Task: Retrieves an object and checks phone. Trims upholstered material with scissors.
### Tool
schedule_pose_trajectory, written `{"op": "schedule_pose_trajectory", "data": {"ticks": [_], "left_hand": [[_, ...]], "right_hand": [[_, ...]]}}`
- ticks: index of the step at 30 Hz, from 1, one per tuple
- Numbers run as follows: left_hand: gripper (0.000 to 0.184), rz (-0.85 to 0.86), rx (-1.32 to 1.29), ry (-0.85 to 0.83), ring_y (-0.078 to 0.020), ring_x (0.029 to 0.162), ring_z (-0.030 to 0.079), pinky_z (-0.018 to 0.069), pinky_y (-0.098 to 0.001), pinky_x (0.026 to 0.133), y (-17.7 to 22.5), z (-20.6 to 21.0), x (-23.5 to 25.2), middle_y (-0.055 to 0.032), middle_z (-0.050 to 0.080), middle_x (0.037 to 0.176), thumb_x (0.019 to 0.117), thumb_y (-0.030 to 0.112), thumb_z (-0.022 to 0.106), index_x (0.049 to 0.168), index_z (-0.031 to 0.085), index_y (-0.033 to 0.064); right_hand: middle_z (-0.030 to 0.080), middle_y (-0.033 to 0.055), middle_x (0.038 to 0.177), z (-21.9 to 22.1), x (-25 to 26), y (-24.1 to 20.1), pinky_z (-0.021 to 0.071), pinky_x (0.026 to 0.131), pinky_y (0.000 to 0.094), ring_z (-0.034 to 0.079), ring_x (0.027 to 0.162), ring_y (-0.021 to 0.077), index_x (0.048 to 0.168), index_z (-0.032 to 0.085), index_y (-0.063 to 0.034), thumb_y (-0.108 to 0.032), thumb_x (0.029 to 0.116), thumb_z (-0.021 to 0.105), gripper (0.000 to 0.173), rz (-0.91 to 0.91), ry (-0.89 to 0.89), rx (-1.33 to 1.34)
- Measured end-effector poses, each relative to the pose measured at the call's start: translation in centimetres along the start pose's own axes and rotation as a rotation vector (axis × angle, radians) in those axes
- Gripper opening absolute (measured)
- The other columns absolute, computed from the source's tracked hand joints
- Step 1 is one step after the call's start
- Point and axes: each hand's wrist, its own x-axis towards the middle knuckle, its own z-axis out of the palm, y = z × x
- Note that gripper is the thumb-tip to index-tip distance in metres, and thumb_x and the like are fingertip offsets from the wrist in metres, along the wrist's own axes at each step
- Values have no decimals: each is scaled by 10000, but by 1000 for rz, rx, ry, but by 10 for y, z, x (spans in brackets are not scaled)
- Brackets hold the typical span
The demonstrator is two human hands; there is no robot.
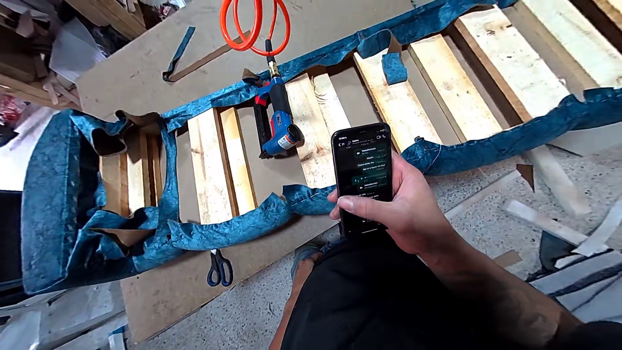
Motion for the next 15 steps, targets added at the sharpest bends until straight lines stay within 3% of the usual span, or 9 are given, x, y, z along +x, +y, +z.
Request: {"op": "schedule_pose_trajectory", "data": {"ticks": [2,5,8,15], "left_hand": [[398,14,31,-20,-333,1223,657,501,-550,1047,-2,0,3,-134,699,1298,1080,378,456,1425,614,258],[410,12,90,-57,-359,1248,639,488,-564,1056,-2,0,6,-158,676,1332,1089,355,441,1468,573,269],[430,-2,123,-116,-385,1285,608,472,-575,1073,0,-4,7,-186,644,1373,1095,345,438,1511,520,277],[425,18,115,-118,-373,1265,624,480,-568,1063,5,-10,2,-183,653,1355,1095,338,432,1501,531,260]], "right_hand": [[684,280,1127,-1,0,0,659,739,533,744,893,422,1464,391,-100,36,937,592,579,14,-19,27],[625,309,1219,-6,0,1,623,780,586,710,974,451,1501,328,-119,-50,939,378,569,30,-82,149],[615,313,1226,-7,1,1,617,788,597,702,992,458,1500,324,-115,-106,970,344,530,12,-114,164],[646,292,1185,-6,3,-2,637,781,576,724,959,433,1473,396,-84,-301,1123,264,432,-9,-70,101]]}}
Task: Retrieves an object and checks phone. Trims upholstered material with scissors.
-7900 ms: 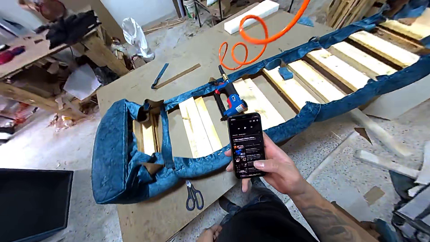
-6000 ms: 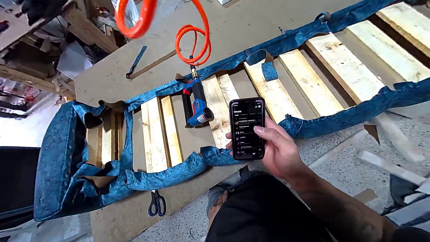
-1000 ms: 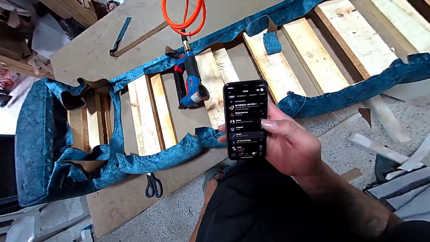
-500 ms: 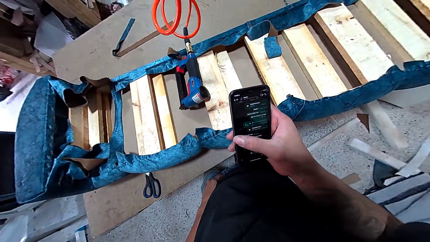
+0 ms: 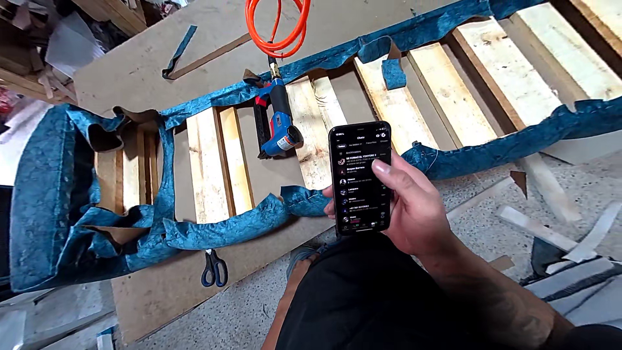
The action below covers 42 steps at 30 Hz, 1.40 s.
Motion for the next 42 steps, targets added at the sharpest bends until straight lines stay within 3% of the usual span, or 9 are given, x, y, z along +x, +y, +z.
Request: {"op": "schedule_pose_trajectory", "data": {"ticks": [5,17,22,27,31,35,37,40,42], "left_hand": [[413,5,14,20,-371,1262,626,488,-561,1057,3,-2,-4,-180,657,1348,1091,342,439,1473,560,243],[425,32,-9,14,-371,1316,587,445,-548,1107,6,-10,-6,-204,618,1403,1104,291,430,1497,531,166],[418,-45,-251,140,-282,1282,628,468,-520,1102,-3,3,3,-111,672,1362,1078,379,470,1451,598,241],[385,-46,-315,212,-208,1339,581,428,-442,1153,-25,28,37,-66,632,1428,1073,322,495,1408,637,196],[369,-18,-286,231,-214,1389,536,388,-413,1188,-34,36,52,-76,598,1471,1077,262,485,1398,650,184],[371,-36,-280,194,-207,1392,532,386,-409,1186,-23,24,41,-69,595,1475,1080,276,478,1391,650,170],[379,-15,-289,183,-209,1413,512,379,-407,1196,-29,31,48,-75,574,1498,1084,287,472,1401,637,161],[383,-30,-409,134,-220,1419,504,371,-408,1197,-22,24,41,-111,569,1496,1086,260,480,1410,617,108],[366,-60,-486,142,-235,1368,550,404,-419,1165,-13,16,30,-135,615,1432,1085,229,482,1386,626,78]], "right_hand": [[677,286,1119,0,1,-1,653,713,564,744,884,422,1382,497,-39,-387,1140,247,493,1,71,-21],[648,274,1228,-7,3,3,621,807,549,722,989,421,1472,413,-125,-461,1093,214,544,15,-33,84],[643,272,1224,-4,4,1,622,776,570,720,980,432,1501,363,-151,-333,1080,221,479,43,-38,93],[643,286,1215,-2,9,-2,624,788,584,720,983,442,1479,363,-116,-221,1057,268,445,42,-27,65],[621,313,1211,-1,17,-3,618,821,621,704,1011,465,1474,325,-76,-106,1010,370,467,-2,-63,56],[698,254,1069,6,16,-4,666,698,497,747,843,392,1443,389,-88,-26,906,712,629,-31,13,-146],[706,239,1030,10,19,-2,676,663,481,752,797,382,1413,434,-82,28,850,782,670,-23,70,-207],[674,274,1133,7,20,-1,661,724,547,743,883,423,1473,361,-91,80,930,553,601,23,23,-143],[615,298,1231,4,20,0,626,773,613,707,989,463,1520,274,-128,49,890,395,665,54,-52,-32]]}}
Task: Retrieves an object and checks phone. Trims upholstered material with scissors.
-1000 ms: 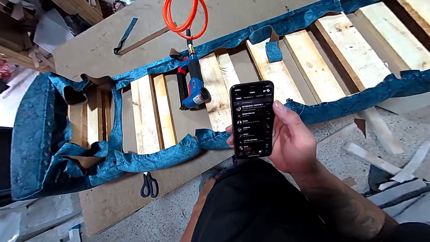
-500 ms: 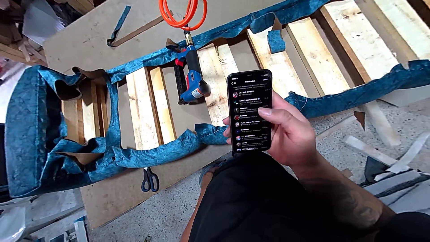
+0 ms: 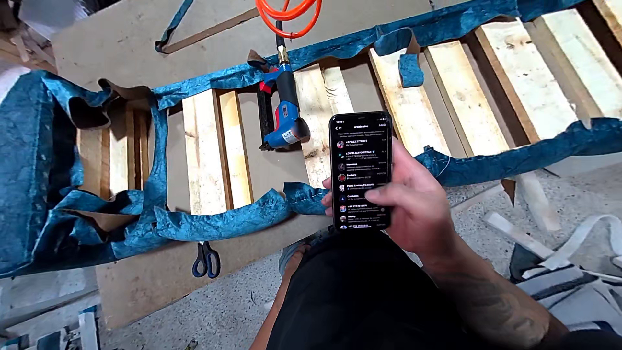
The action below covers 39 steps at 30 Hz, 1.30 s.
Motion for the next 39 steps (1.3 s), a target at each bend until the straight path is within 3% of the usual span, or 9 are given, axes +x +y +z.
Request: {"op": "schedule_pose_trajectory", "data": {"ticks": [5,11,15,19,22,24,30,35,39], "left_hand": [[383,-46,16,-12,-244,1363,551,409,-450,1150,19,-12,-20,-129,611,1435,1100,255,447,1414,600,98],[383,28,68,47,-216,1319,591,440,-435,1133,4,-5,-19,-106,654,1381,1086,315,465,1378,639,139],[381,-75,126,-14,-224,1341,573,420,-445,1139,50,-32,-51,-103,640,1404,1086,299,472,1404,624,154],[415,-46,124,-80,-261,1370,551,403,-461,1157,53,-37,-56,-142,604,1445,1098,290,458,1467,555,127],[409,24,120,-52,-281,1314,595,449,-460,1111,48,-37,-56,-169,642,1382,1087,287,471,1432,584,99],[407,-38,89,-81,-270,1344,570,422,-455,1135,59,-40,-62,-159,620,1415,1093,277,469,1449,567,105],[433,-32,174,-85,-288,1339,579,432,-526,1130,5,-9,-10,-133,621,1424,1085,342,469,1487,537,197],[416,1,204,-60,-230,1342,575,425,-468,1146,-1,-9,-8,-90,635,1413,1077,358,471,1452,577,213],[417,38,222,-28,-214,1324,592,450,-471,1130,-25,4,10,-66,648,1399,1075,390,461,1446,578,244]], "right_hand": [[571,299,1292,-4,3,0,615,781,622,670,1064,487,1558,192,-184,-33,848,501,789,11,-139,77],[549,306,1331,-2,4,-2,620,608,661,659,1057,565,1571,93,-283,20,886,510,857,65,-224,175],[560,305,1317,-1,4,-3,620,612,662,663,1060,564,1574,83,-298,33,905,501,856,77,-231,186],[559,303,1319,0,2,-5,620,637,672,656,1072,562,1584,69,-296,28,895,517,883,72,-243,182],[557,301,1321,0,1,-5,623,649,668,657,1078,556,1580,71,-292,38,882,538,902,69,-251,179],[560,296,1322,0,-1,-6,628,654,657,659,1081,548,1583,67,-296,33,881,553,915,67,-253,178],[540,288,1352,0,-2,-6,626,687,672,648,1106,551,1586,49,-305,83,855,589,988,59,-280,182],[541,285,1359,4,-2,-6,630,696,676,644,1109,562,1585,28,-294,213,805,558,1071,39,-286,154],[499,292,1420,1,-1,-4,612,836,644,617,1180,523,1606,-1,-279,-101,880,654,994,33,-247,171]]}}
